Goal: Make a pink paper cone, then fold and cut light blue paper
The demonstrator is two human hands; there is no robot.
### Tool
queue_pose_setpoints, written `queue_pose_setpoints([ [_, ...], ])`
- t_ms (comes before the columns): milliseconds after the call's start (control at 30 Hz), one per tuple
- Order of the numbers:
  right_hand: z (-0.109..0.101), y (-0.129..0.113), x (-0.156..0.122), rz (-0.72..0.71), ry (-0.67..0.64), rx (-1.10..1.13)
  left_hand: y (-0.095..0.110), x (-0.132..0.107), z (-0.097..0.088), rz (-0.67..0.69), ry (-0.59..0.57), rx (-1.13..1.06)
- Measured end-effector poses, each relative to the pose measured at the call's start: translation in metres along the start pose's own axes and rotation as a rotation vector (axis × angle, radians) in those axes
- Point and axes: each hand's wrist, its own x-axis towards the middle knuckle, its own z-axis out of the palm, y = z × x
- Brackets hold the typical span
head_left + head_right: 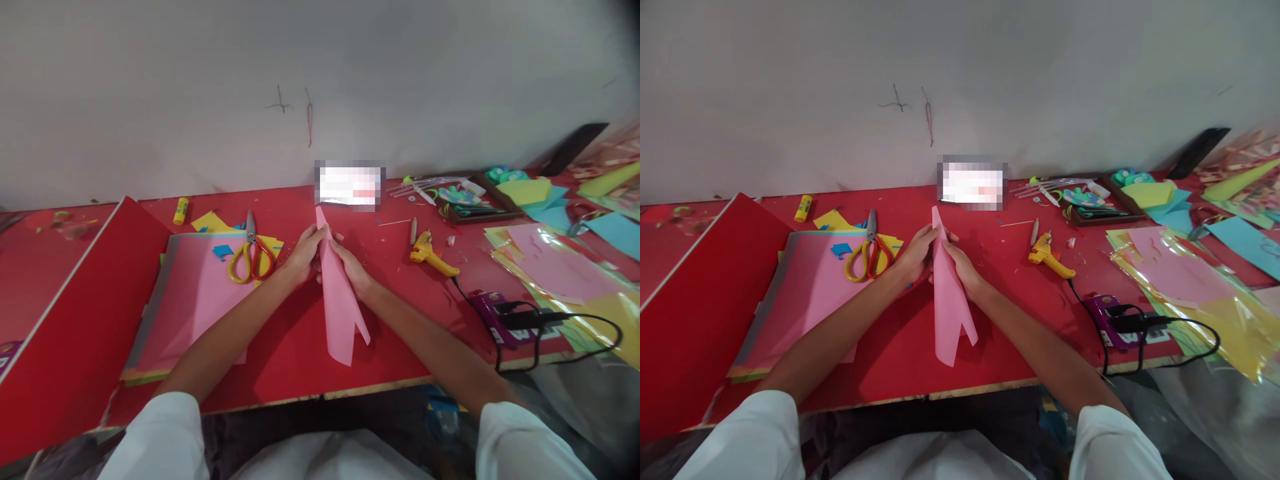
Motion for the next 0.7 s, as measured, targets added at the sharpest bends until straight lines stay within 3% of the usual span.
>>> queue_pose_setpoints([
  [300,-0.004,-0.001,0.001,0.005,-0.031,-0.084,0.004,0.010,-0.004,0.061,0.078,-0.186],
  [433,-0.010,0.001,0.007,-0.194,0.027,-0.165,0.027,0.021,-0.018,0.197,0.188,-0.413],
  [700,-0.009,0.010,-0.003,-0.712,0.345,-0.240,0.067,0.033,-0.060,0.382,0.448,-0.648],
])
